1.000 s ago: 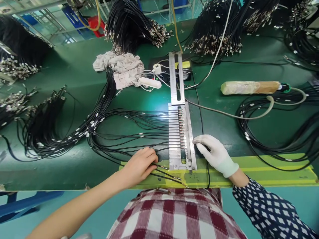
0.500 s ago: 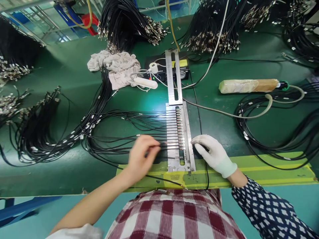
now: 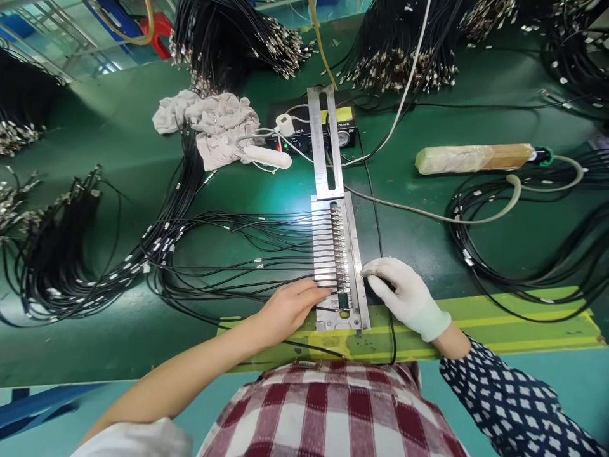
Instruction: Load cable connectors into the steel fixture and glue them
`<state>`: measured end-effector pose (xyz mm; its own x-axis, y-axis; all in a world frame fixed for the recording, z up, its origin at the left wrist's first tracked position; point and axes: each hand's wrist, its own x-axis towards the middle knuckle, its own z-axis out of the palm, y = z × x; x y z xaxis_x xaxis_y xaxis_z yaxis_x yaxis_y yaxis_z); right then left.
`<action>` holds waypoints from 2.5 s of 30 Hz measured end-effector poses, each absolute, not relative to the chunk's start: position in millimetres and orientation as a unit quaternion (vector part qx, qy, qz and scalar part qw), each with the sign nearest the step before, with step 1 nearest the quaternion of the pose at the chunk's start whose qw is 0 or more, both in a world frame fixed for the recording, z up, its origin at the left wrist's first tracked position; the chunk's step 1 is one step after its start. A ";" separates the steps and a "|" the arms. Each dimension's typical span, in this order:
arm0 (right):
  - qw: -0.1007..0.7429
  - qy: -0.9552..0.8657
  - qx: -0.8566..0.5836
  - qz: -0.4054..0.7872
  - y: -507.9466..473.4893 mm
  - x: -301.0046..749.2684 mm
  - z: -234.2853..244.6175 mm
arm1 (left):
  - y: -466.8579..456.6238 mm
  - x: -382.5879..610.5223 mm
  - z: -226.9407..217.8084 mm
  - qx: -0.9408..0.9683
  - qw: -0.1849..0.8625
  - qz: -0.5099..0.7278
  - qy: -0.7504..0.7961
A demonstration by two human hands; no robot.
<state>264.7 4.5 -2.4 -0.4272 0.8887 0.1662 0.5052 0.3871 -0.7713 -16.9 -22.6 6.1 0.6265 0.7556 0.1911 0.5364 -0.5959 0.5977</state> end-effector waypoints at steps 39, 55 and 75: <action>0.287 -0.788 -0.445 0.314 4.4 263.9 -1.5 | -37.9 -33.4 10.0 0.924 0.109 0.163 0.329; 0.289 -0.779 -0.448 0.329 5.1 263.7 -0.4 | -28.4 -31.0 3.5 0.924 0.137 0.172 0.313; 0.288 -0.791 -0.446 0.305 4.8 264.1 -5.5 | -80.3 -37.9 20.5 0.870 0.280 0.152 0.376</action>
<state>264.1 4.8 -5.5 -0.4363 0.8811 0.1826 0.5302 0.4157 -0.7390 -37.9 -80.3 20.5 0.6705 0.7399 0.0543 0.5694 -0.5601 0.6018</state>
